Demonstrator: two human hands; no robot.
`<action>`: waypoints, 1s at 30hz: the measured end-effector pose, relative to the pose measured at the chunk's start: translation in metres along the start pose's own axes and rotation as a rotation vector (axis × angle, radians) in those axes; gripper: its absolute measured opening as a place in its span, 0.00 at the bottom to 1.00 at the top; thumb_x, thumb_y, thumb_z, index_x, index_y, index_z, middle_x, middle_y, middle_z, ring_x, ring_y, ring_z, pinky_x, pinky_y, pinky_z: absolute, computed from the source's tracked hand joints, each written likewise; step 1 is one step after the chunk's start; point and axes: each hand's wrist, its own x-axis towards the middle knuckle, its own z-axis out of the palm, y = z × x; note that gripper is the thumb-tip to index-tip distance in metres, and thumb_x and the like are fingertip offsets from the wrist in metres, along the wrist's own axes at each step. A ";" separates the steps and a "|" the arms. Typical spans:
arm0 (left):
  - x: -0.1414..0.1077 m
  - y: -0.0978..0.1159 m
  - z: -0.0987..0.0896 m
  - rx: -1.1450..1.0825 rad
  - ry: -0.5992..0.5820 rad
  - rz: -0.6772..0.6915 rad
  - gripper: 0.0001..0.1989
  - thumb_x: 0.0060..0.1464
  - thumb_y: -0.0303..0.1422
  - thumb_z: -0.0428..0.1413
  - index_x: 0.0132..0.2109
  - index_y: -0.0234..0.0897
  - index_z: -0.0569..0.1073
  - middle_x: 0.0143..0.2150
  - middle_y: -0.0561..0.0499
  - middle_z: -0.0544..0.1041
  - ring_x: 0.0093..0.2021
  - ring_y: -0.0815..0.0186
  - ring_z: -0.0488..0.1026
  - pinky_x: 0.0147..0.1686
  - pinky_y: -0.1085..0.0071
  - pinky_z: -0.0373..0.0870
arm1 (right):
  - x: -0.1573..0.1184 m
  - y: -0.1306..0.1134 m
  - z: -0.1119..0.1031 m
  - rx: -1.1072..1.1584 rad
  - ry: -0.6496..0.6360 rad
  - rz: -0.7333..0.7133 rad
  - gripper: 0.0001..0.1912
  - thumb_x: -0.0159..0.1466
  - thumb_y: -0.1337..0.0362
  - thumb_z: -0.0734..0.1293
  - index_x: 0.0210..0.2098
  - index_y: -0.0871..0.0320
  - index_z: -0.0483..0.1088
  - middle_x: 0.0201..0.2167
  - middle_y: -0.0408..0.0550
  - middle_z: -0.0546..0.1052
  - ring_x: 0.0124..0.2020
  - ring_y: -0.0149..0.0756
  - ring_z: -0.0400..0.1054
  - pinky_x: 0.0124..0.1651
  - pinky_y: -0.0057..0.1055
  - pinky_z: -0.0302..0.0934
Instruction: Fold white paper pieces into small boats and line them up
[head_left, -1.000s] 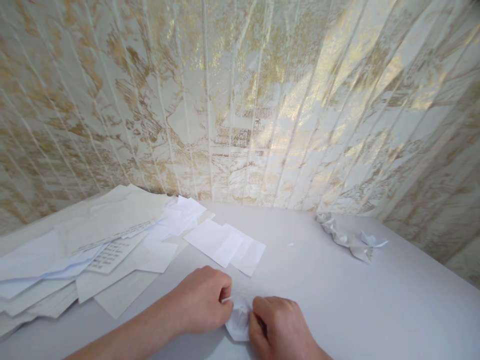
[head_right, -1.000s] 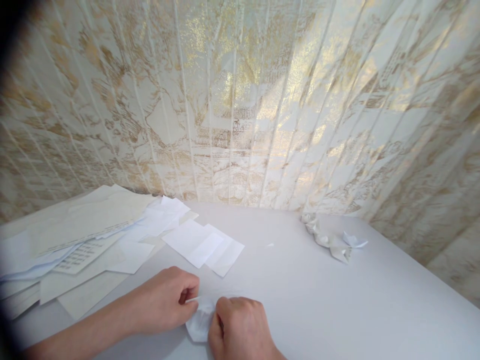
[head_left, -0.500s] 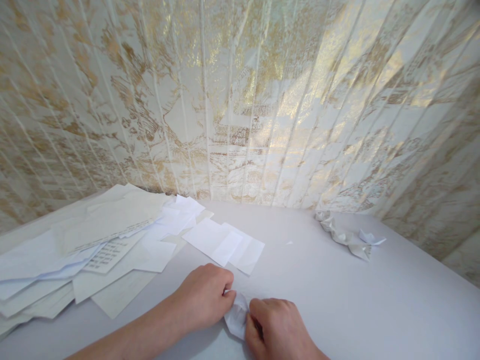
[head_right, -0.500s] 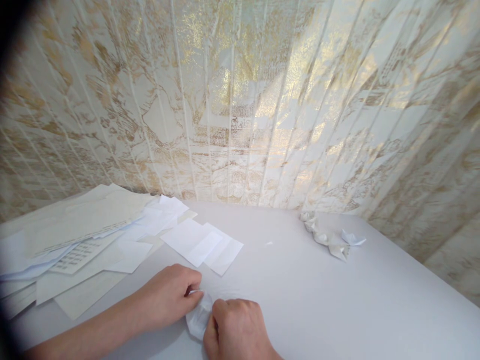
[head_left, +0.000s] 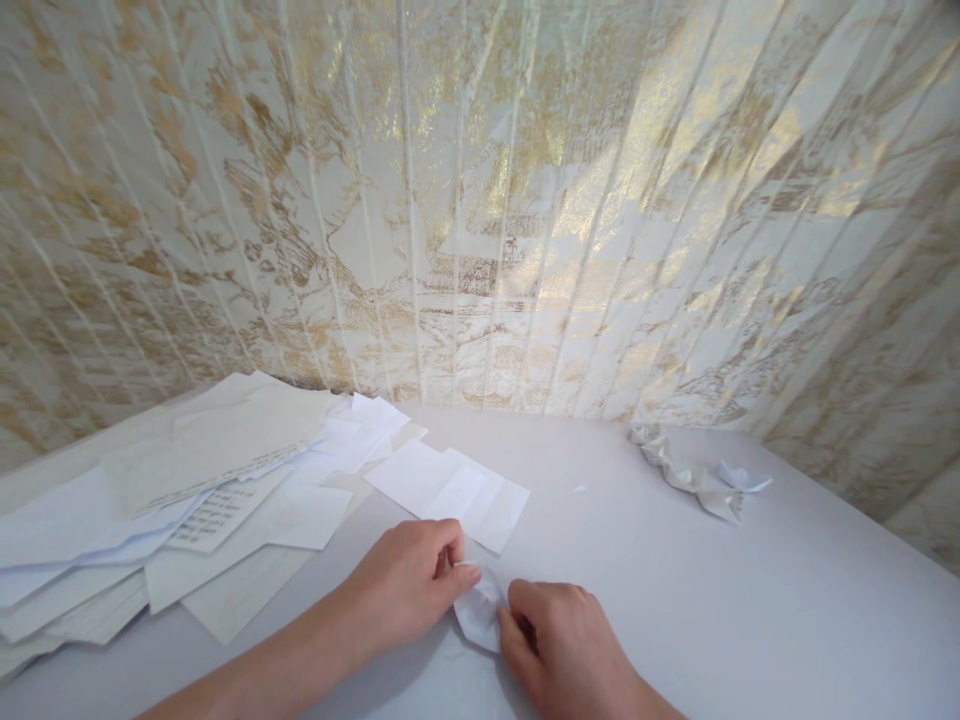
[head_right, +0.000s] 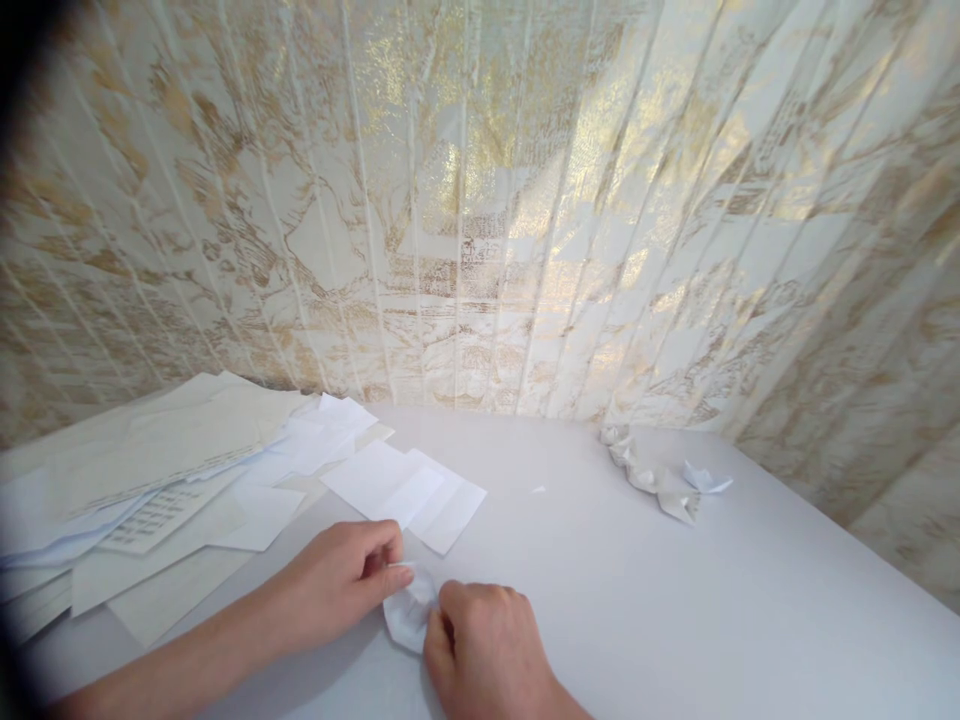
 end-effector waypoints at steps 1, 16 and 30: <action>-0.003 0.000 -0.002 -0.010 0.032 0.056 0.07 0.48 0.38 0.52 0.29 0.39 0.65 0.28 0.56 0.68 0.30 0.67 0.64 0.30 0.73 0.59 | 0.000 0.001 -0.001 0.005 -0.001 0.010 0.12 0.55 0.71 0.58 0.17 0.58 0.63 0.14 0.42 0.72 0.15 0.26 0.57 0.21 0.26 0.39; -0.005 -0.013 0.016 0.269 0.206 0.812 0.11 0.57 0.24 0.47 0.27 0.36 0.64 0.27 0.54 0.69 0.35 0.65 0.61 0.36 0.66 0.54 | -0.006 0.015 -0.007 0.192 0.275 -0.286 0.02 0.57 0.68 0.62 0.29 0.60 0.65 0.24 0.47 0.69 0.25 0.33 0.61 0.27 0.26 0.55; -0.004 -0.012 0.025 0.246 0.225 0.803 0.14 0.60 0.25 0.42 0.27 0.36 0.65 0.26 0.53 0.68 0.34 0.66 0.61 0.34 0.67 0.53 | -0.002 0.017 0.003 0.107 0.420 -0.530 0.13 0.59 0.77 0.56 0.22 0.59 0.64 0.25 0.45 0.67 0.30 0.33 0.59 0.33 0.30 0.52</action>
